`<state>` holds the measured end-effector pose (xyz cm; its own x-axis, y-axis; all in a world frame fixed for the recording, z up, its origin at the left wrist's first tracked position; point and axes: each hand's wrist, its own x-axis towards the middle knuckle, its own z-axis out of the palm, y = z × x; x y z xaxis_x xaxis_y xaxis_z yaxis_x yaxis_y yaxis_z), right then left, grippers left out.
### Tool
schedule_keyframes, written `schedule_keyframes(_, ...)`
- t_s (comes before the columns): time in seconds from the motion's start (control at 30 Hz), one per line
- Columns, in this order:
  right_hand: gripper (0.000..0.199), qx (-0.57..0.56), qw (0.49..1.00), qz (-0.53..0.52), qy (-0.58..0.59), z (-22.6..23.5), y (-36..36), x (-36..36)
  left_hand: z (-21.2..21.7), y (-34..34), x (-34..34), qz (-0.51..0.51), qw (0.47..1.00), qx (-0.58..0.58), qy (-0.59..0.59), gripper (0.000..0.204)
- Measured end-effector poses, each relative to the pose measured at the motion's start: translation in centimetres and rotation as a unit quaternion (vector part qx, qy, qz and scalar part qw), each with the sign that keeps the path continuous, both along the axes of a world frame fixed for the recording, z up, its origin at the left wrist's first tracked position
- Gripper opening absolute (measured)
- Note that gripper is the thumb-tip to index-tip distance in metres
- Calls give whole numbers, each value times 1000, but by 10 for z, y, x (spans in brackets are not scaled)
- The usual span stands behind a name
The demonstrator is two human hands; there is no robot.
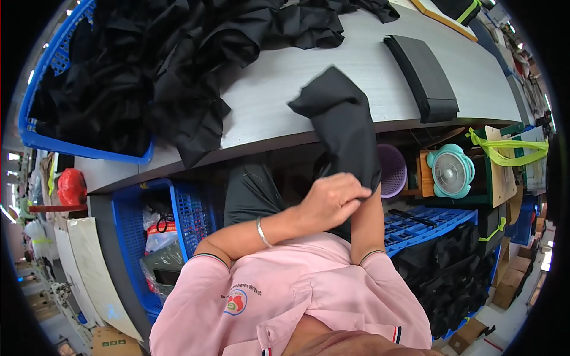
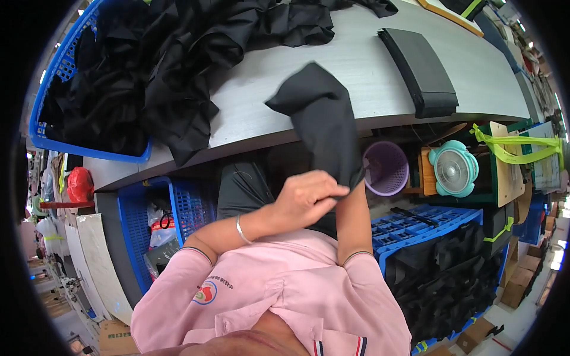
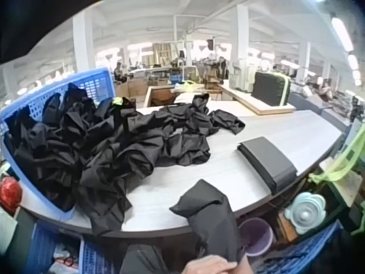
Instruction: Folding and organizing black fabric components for manufacturing.
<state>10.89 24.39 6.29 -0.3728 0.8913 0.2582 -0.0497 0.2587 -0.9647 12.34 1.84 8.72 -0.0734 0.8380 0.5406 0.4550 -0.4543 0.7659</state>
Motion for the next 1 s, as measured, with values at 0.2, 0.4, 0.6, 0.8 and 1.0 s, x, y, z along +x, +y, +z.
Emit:
schedule_keyframes(0.2,38,-248,955,53,156,0,-51,19,-5,-22,16,-71,990,-48,-114,19)
schedule_keyframes(0.4,30,-259,897,96,344,0,-125,22,2,30,-48,190,952,-57,-233,15)
schedule_keyframes(0.6,33,7,988,152,-36,3,-214,63,-13,87,-152,343,911,-38,-227,22)
schedule_keyframes(0.8,42,-251,955,136,81,-41,-194,132,-5,73,-160,301,914,32,-271,19)
schedule_keyframes(1.0,75,172,981,-44,-73,19,-157,80,19,27,-69,213,971,10,-110,8)
